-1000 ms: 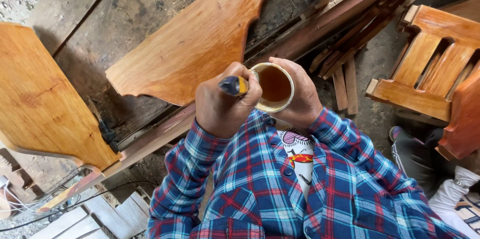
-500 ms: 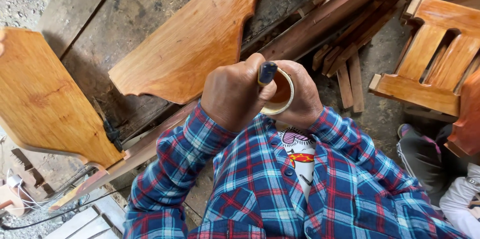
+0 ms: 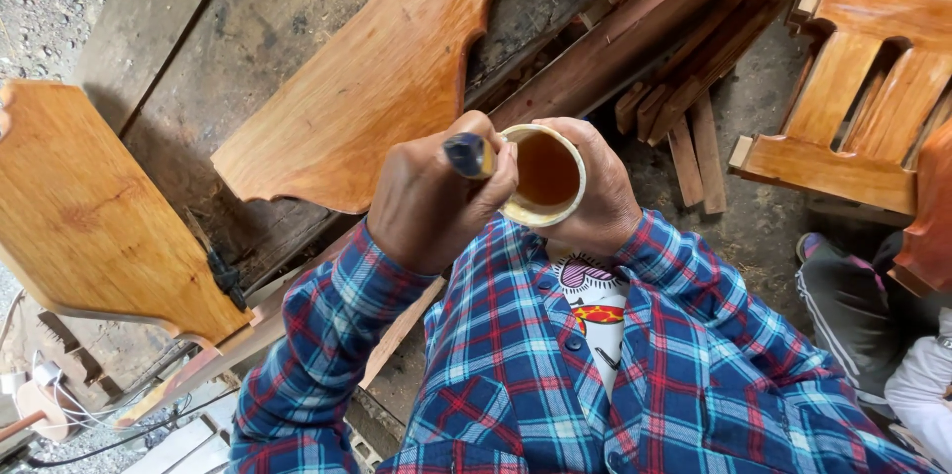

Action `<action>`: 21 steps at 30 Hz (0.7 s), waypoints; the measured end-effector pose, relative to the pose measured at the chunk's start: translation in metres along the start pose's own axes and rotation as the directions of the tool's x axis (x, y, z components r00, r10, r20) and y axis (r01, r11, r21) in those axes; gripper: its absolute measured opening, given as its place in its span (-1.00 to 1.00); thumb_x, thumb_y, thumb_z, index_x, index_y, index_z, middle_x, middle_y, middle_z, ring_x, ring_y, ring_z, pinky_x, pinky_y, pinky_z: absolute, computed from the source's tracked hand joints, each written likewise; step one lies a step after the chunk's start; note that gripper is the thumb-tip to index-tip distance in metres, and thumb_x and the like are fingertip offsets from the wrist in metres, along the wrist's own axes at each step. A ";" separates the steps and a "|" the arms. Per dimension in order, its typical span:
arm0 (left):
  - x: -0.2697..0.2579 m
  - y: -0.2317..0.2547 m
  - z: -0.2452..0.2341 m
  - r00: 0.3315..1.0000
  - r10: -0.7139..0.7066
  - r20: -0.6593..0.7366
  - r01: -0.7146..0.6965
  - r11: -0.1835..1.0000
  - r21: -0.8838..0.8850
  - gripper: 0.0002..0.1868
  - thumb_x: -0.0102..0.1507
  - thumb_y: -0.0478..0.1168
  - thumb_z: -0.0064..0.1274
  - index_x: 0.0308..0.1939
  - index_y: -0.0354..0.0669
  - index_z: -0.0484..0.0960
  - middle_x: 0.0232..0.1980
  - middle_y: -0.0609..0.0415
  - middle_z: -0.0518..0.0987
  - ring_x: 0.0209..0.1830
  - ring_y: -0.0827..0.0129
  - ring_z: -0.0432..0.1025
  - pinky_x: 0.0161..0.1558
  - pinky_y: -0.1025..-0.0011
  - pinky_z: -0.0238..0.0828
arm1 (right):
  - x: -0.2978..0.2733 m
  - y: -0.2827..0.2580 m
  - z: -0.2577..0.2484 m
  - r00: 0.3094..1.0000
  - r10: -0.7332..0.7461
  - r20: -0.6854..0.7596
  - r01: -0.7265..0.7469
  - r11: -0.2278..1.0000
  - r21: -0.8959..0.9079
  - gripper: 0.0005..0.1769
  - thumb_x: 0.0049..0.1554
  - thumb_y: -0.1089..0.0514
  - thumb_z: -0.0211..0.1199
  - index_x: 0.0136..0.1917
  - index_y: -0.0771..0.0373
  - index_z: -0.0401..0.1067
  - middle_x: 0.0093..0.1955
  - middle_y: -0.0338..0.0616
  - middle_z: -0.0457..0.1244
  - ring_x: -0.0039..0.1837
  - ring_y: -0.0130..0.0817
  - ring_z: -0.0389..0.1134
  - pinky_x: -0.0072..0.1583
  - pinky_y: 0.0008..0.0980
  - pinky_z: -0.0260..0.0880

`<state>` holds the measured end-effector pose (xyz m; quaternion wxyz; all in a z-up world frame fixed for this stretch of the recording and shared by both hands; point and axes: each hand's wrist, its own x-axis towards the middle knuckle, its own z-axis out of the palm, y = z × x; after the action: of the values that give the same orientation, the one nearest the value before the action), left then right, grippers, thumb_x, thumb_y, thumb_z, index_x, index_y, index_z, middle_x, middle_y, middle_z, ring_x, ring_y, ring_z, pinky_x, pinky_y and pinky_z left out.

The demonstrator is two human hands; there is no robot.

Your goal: The person applies a brown liquid finish to a curved wooden board using a paintbrush. They dip the brush into a small container to reload the finish and continue brushing the surface evenly.

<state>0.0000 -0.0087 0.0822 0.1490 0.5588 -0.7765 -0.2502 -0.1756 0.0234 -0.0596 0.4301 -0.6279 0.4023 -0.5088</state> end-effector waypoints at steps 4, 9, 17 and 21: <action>-0.002 0.007 -0.006 0.995 -0.101 -0.027 0.088 0.950 -0.301 -0.91 0.32 -0.14 0.07 -0.21 -0.02 0.58 -0.45 -0.16 0.59 -0.33 -0.16 0.57 -0.38 0.22 0.52 | -0.001 0.002 -0.001 0.999 0.017 -0.027 -0.018 1.000 -0.013 -0.08 -0.30 0.12 0.66 0.28 0.34 0.33 0.24 0.08 0.31 0.22 -0.04 0.39 0.21 -0.18 0.40; -0.014 -0.002 0.021 0.973 -0.228 -0.041 0.177 0.847 -0.500 -0.85 0.30 -0.08 0.15 -0.09 0.05 0.68 -0.33 -0.06 0.68 -0.19 0.07 0.65 -0.25 0.30 0.56 | -0.003 0.009 -0.001 0.998 0.054 -0.035 -0.054 0.998 0.012 -0.03 -0.32 0.09 0.64 0.31 0.31 0.32 0.28 0.07 0.29 0.25 -0.03 0.37 0.22 -0.15 0.39; -0.027 -0.013 0.049 0.883 -0.470 0.005 0.217 0.399 -0.891 -0.77 0.29 -0.29 0.19 0.00 -0.29 0.70 -0.39 -0.07 0.68 -0.37 0.44 0.59 -0.28 0.53 0.59 | -0.005 0.020 -0.009 0.995 0.036 -0.096 -0.043 0.997 -0.069 0.06 -0.42 0.15 0.66 0.34 0.25 0.31 0.23 0.03 0.28 0.24 -0.12 0.36 0.26 -0.22 0.34; -0.033 -0.013 0.059 0.855 -0.518 0.025 0.213 0.306 -0.928 -0.75 0.27 -0.29 0.20 0.01 -0.34 0.68 -0.39 -0.08 0.68 -0.38 0.43 0.61 -0.31 0.55 0.60 | -0.005 0.021 -0.007 0.995 0.028 -0.091 -0.034 0.997 -0.068 0.05 -0.39 0.14 0.66 0.35 0.26 0.31 0.23 0.02 0.28 0.23 -0.11 0.37 0.26 -0.20 0.34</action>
<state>-0.0091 0.0323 0.0276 0.4734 0.5771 -0.3330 -0.5762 -0.1851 0.0209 -0.0807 0.3973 -0.6126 0.4484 -0.5155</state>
